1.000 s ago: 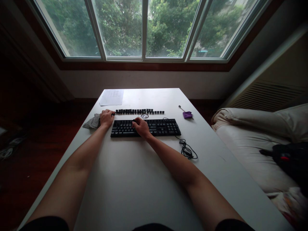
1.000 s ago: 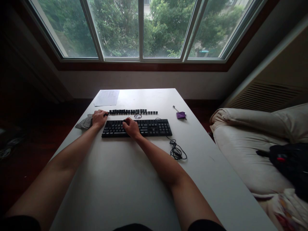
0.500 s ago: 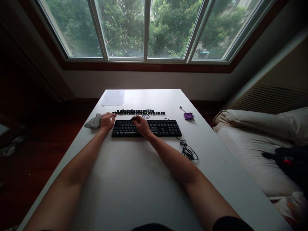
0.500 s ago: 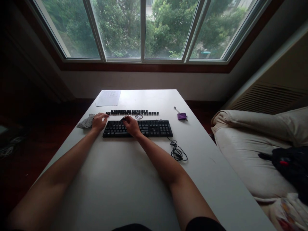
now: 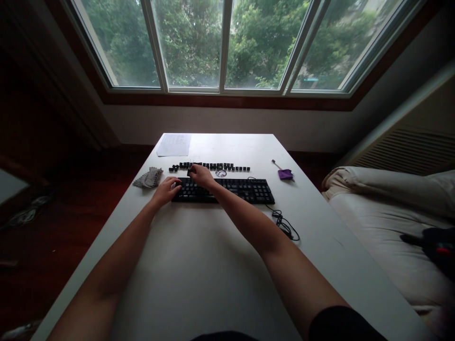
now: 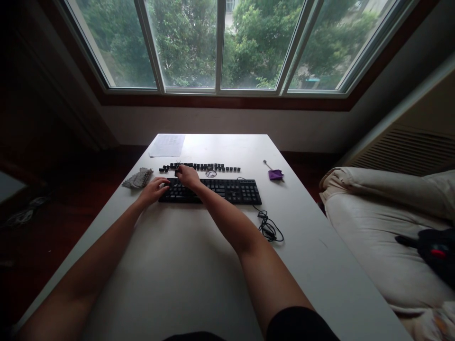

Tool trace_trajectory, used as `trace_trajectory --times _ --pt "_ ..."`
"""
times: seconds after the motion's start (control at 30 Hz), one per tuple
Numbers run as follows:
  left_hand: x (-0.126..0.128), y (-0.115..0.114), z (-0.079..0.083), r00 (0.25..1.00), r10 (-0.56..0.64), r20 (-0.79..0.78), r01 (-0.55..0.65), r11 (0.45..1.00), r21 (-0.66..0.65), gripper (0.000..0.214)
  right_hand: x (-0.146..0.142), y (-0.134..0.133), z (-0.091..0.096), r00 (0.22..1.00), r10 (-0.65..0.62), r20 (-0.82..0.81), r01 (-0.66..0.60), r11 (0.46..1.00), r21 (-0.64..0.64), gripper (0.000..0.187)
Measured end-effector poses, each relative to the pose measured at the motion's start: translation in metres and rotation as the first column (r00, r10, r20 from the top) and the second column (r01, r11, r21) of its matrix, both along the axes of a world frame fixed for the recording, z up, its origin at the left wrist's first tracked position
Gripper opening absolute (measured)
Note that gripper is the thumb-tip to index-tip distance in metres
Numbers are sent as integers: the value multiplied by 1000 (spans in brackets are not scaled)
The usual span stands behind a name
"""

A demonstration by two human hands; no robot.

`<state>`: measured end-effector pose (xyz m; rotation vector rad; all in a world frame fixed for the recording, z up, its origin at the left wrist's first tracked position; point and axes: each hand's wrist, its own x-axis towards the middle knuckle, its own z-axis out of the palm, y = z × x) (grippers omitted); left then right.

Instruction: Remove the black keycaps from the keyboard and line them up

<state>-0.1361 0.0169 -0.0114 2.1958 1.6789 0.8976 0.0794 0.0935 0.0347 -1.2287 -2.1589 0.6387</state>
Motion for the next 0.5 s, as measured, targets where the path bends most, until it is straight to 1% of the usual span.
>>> trace_trajectory --times 0.07,0.2,0.3,0.4,0.5 --pt "-2 0 -3 1000 -14 4 14 1000 4 33 -3 2 6 995 42 95 -42 999 -6 17" --pt "-6 2 -11 1000 -29 8 28 999 33 32 -6 -3 16 956 173 237 -185 982 25 21" --pt "-7 4 -15 1000 -24 6 24 998 58 31 -6 -14 18 937 187 295 -221 971 87 22" --pt "-6 4 -16 1000 -2 -4 2 997 77 29 0 -24 15 941 174 291 -219 967 129 20" --pt "-4 3 -16 1000 18 -12 -17 996 83 28 11 -26 7 973 151 177 -172 979 106 17"
